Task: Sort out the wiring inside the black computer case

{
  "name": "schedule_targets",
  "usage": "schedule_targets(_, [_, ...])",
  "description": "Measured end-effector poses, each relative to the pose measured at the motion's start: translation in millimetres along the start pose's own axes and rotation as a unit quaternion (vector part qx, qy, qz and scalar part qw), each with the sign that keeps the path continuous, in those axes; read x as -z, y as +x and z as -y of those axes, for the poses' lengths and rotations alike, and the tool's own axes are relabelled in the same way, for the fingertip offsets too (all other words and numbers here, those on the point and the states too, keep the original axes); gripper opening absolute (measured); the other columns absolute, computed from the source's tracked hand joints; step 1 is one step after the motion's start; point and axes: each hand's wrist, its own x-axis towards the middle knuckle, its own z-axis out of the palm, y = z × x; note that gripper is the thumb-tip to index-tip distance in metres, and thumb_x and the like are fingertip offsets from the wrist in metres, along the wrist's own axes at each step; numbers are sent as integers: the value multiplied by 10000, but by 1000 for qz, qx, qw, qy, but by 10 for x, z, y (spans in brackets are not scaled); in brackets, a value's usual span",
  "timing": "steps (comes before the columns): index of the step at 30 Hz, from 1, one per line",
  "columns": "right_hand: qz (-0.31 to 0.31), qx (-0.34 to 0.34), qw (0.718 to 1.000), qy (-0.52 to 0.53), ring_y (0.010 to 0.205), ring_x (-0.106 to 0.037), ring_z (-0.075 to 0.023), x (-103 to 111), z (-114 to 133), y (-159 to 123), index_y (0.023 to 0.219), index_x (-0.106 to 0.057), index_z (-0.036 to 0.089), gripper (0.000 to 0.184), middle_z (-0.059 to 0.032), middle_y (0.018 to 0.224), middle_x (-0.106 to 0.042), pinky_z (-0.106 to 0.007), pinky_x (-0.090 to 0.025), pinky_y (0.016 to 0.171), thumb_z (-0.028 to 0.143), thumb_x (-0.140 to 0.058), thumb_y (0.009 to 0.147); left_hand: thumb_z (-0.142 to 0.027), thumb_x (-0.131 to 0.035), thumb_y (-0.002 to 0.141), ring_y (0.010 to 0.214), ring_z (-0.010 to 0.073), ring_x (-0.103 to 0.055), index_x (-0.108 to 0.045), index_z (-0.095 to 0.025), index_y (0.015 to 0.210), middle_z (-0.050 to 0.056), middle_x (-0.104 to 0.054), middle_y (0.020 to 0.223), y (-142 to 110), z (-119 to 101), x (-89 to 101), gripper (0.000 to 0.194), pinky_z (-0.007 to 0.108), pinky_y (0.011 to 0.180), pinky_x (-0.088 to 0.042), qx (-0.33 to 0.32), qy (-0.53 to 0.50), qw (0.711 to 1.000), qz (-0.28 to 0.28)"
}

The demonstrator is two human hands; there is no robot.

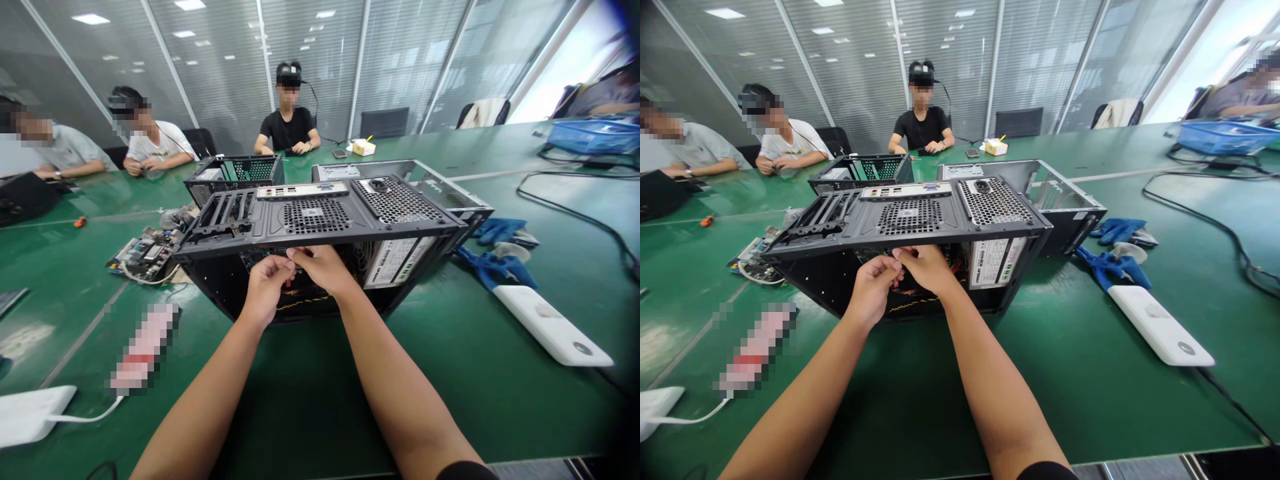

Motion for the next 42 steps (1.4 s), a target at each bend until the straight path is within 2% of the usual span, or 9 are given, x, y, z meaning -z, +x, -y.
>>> schedule_targets(4, [6, 8, 1000, 21, 650, -461, -140, -19, -14, 4, 663, -496, 206, 215, 27, 654, -483, -292, -372, 639, 362, -545, 801, -273, -817, 663, 578, 78, -544, -668, -142, 745, -7, -623, 639, 24, -18, 17, 215, 194, 570, -416, 99, -111, 988, 43])
schedule_targets(6, [5, 1, 1000, 25, 647, -459, -143, -24, -16, 6, 660, -498, 206, 223, 27, 645, -477, -293, -369, 633, 371, -553, 800, -274, -821, 663, 582, 76, -547, -661, -143, 746, -10, -617, 641, 31, -8, 29, 222, 197, 589, -432, 121, -131, 983, 53])
schedule_targets(8, [-4, -3, 1000, 19, 647, -463, -148, -25, -12, 5, 656, -501, 207, 220, 25, 637, -479, -297, -366, 632, 368, -557, 794, -269, -803, 682, 593, 79, -551, -659, -147, 751, -8, -621, 656, 32, 5, 36, 201, 200, 588, -430, 106, -113, 987, 48])
schedule_targets(14, [-31, 19, 999, -7, 659, -494, -152, -21, 24, 2, 682, -511, 205, 180, 18, 654, -524, -293, -377, 633, 347, -566, 777, -231, -716, 730, 559, 87, -504, -650, -156, 742, -22, -600, 613, 10, -31, 16, 101, 205, 538, -380, -19, 57, 998, -3])
schedule_targets(20, [-32, 27, 999, -18, 645, -505, -143, -43, 24, 7, 680, -517, 202, 177, 23, 647, -528, -288, -380, 625, 342, -561, 779, -260, -714, 740, 556, 89, -500, -636, -154, 739, -22, -609, 645, -3, -69, 1, 132, 212, 547, -396, -60, 111, 992, -10])
schedule_targets(28, [-21, 19, 1000, -6, 647, -537, -148, -25, 36, -4, 659, -539, 198, 170, 19, 628, -568, -290, -401, 639, 314, -563, 782, -343, -762, 763, 546, 82, -503, -657, -137, 768, -7, -614, 652, -15, -21, -5, 231, 205, 525, -416, -36, 49, 998, -5])
schedule_targets(32, [-14, 20, 1000, 18, 600, -526, -138, -39, -9, 6, 650, -526, 202, 188, 25, 604, -557, -279, -398, 600, 304, -559, 805, -349, -805, 724, 579, 88, -532, -658, -129, 776, 4, -622, 675, -3, -24, 12, 269, 192, 510, -415, 27, -44, 998, 31])
schedule_targets(37, [-12, 15, 999, 50, 591, -518, -139, -74, -35, 4, 649, -518, 210, 204, 28, 595, -538, -269, -398, 573, 313, -573, 817, -314, -848, 678, 540, 64, -516, -638, -122, 759, -7, -599, 671, 20, -19, 34, 296, 183, 504, -405, 114, -154, 977, 92])
schedule_targets(42, [-36, 20, 998, 40, 586, -488, -132, -75, -11, 7, 653, -511, 208, 178, 34, 607, -515, -273, -380, 570, 300, -578, 791, -318, -836, 686, 567, 76, -531, -643, -134, 760, -2, -618, 672, 0, -21, 16, 277, 180, 511, -410, 77, -108, 990, 55])
